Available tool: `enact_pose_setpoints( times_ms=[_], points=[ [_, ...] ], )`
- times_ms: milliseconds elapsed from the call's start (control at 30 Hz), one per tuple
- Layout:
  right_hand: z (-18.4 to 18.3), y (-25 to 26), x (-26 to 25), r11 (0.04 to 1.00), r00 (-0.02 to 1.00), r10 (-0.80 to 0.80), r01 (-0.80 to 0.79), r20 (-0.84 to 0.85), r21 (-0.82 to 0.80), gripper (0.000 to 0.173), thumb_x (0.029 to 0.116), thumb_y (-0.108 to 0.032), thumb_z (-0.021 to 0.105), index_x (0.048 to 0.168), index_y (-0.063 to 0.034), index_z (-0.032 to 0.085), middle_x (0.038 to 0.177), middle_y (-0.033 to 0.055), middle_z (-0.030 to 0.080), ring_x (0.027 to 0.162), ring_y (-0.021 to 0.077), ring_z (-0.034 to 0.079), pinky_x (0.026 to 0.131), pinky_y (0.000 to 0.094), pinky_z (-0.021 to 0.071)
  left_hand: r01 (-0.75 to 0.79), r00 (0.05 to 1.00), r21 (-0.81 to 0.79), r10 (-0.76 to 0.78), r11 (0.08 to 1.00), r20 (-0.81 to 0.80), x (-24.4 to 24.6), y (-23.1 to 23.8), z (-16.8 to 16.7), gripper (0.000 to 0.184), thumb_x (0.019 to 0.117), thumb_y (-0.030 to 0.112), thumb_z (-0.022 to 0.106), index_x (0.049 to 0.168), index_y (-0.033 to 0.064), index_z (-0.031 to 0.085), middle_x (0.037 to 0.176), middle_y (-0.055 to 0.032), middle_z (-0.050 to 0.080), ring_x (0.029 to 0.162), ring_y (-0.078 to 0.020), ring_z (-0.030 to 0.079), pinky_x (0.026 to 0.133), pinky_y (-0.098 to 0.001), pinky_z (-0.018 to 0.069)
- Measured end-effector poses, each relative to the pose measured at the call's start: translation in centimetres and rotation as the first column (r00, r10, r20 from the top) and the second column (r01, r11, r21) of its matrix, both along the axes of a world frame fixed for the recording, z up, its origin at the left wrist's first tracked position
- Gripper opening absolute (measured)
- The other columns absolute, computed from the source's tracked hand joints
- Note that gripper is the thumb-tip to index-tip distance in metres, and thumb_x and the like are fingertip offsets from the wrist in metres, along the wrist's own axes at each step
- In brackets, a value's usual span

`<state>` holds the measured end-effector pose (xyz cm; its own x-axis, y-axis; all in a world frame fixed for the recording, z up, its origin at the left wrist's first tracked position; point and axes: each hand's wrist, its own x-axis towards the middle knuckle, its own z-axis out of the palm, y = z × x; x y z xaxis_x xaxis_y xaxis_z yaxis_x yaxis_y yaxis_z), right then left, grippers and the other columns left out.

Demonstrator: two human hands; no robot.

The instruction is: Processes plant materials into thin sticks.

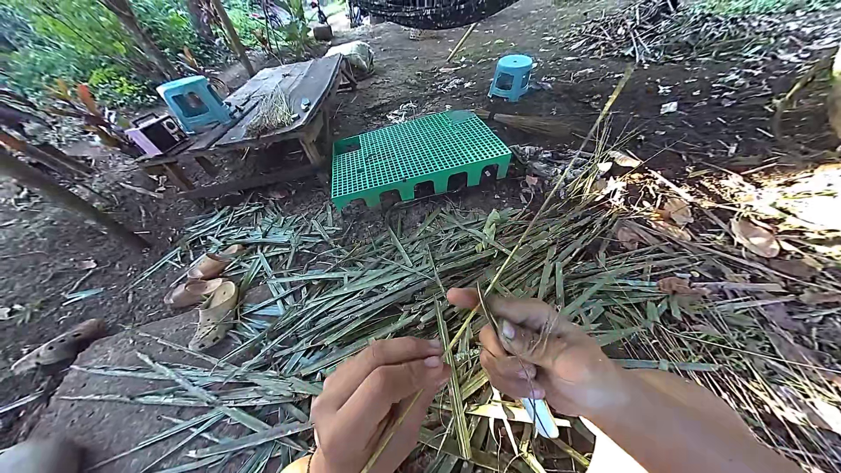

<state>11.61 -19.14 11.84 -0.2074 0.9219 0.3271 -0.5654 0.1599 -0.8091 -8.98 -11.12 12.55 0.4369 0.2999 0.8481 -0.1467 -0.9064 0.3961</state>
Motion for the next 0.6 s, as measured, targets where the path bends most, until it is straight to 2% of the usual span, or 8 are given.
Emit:
enact_pose_setpoints(
  times_ms=[67, 133, 200, 267, 400, 500, 567, 600],
  points=[
    [-0.1, 0.1, 0.0, 0.999, 0.999, 0.034, -0.034, -0.033, -0.005, 0.039, 0.1074, -0.026, 0.049, 0.144, -0.0137, 0.056, 0.069, -0.0188, 0.052, 0.056, -0.0086, 0.047, 0.052, 0.0097, 0.0401, 0.003, 1.000, 0.019, -0.003, 1.000, 0.020, 0.0, -0.1, 0.0, 0.007, 0.0992, 0.010, 0.067, 0.096, 0.0068, 0.062, 0.103, -0.0008, 0.070, 0.096, -0.0059, 0.071, 0.083, -0.0189, 0.0606],
    [-0.1, 0.3, 0.5, 1.000, 0.999, -0.010, 0.009, -0.046, -0.017, 0.036, 0.1072, -0.025, 0.049, 0.141, -0.0161, 0.059, 0.068, -0.0183, 0.055, 0.055, -0.0089, 0.048, 0.052, 0.0090, 0.0409, -0.002, 1.000, 0.041, 0.001, 0.999, 0.020, -0.2, -0.3, 0.2, 0.008, 0.1001, 0.010, 0.066, 0.094, 0.0070, 0.061, 0.103, -0.0007, 0.070, 0.095, -0.0058, 0.071, 0.082, -0.0187, 0.0606],
    [0.0, 0.8, 1.9, 0.990, 0.989, -0.128, 0.124, -0.074, -0.062, 0.034, 0.1074, -0.025, 0.048, 0.137, -0.0212, 0.064, 0.065, -0.0155, 0.057, 0.052, -0.0074, 0.049, 0.051, 0.0099, 0.0417, -0.021, 1.000, 0.045, 0.020, 0.999, 0.021, -0.8, -0.5, 0.5, 0.009, 0.1003, 0.012, 0.066, 0.094, 0.0086, 0.061, 0.102, 0.0010, 0.070, 0.095, -0.0056, 0.071, 0.082, -0.0189, 0.0606],
    [0.3, 1.4, 4.0, 0.965, 0.963, -0.257, 0.250, -0.080, -0.082, 0.035, 0.1081, -0.025, 0.043, 0.135, -0.0234, 0.064, 0.059, -0.0137, 0.054, 0.049, -0.0055, 0.048, 0.050, 0.0114, 0.0425, -0.028, 1.000, 0.046, 0.027, 0.999, 0.008, -1.9, -0.6, 0.8, 0.008, 0.1003, 0.014, 0.067, 0.095, 0.0101, 0.062, 0.103, 0.0035, 0.070, 0.096, -0.0042, 0.070, 0.082, -0.0179, 0.0595],
    [0.3, 2.4, 6.8, 0.908, 0.903, -0.414, 0.402, -0.116, -0.113, 0.041, 0.1106, -0.023, 0.030, 0.140, -0.0202, 0.058, 0.053, -0.0097, 0.049, 0.043, -0.0018, 0.047, 0.046, 0.0132, 0.0443, 0.007, 0.999, -0.004, -0.007, 1.000, -0.033, -2.8, -0.2, 1.0, 0.004, 0.1003, 0.015, 0.067, 0.102, 0.0125, 0.065, 0.108, 0.0060, 0.070, 0.101, -0.0034, 0.069, 0.086, -0.0179, 0.0588],
    [0.0, 2.3, 6.0, 0.914, 0.916, -0.398, 0.393, -0.046, -0.098, 0.040, 0.1104, -0.023, 0.030, 0.142, -0.0220, 0.054, 0.053, -0.0106, 0.047, 0.044, -0.0022, 0.047, 0.047, 0.0131, 0.0440, -0.025, 0.999, -0.022, 0.024, 0.999, -0.044, -1.8, 0.3, 0.4, 0.013, 0.0980, 0.019, 0.071, 0.109, 0.0153, 0.065, 0.113, 0.0070, 0.069, 0.104, -0.0052, 0.069, 0.088, -0.0205, 0.0594],
    [-0.3, 1.9, 4.3, 0.942, 0.946, -0.325, 0.324, 0.007, -0.091, 0.038, 0.1083, -0.025, 0.039, 0.142, -0.0242, 0.056, 0.057, -0.0121, 0.049, 0.046, -0.0036, 0.046, 0.049, 0.0125, 0.0428, -0.046, 0.998, -0.026, 0.045, 0.999, -0.037, -0.9, 0.5, 0.1, 0.017, 0.0972, 0.020, 0.072, 0.113, 0.0143, 0.066, 0.115, 0.0056, 0.070, 0.105, -0.0058, 0.069, 0.089, -0.0212, 0.0595],
    [-0.5, 1.6, 3.3, 0.960, 0.964, -0.266, 0.267, 0.021, -0.089, 0.036, 0.1078, -0.026, 0.044, 0.142, -0.0245, 0.057, 0.060, -0.0137, 0.051, 0.048, -0.0048, 0.047, 0.049, 0.0118, 0.0425, -0.047, 0.998, -0.020, 0.046, 0.999, -0.031, -0.4, 0.5, 0.0, 0.016, 0.0972, 0.019, 0.072, 0.110, 0.0126, 0.066, 0.114, 0.0041, 0.071, 0.104, -0.0061, 0.070, 0.089, -0.0212, 0.0599]
  ],
)
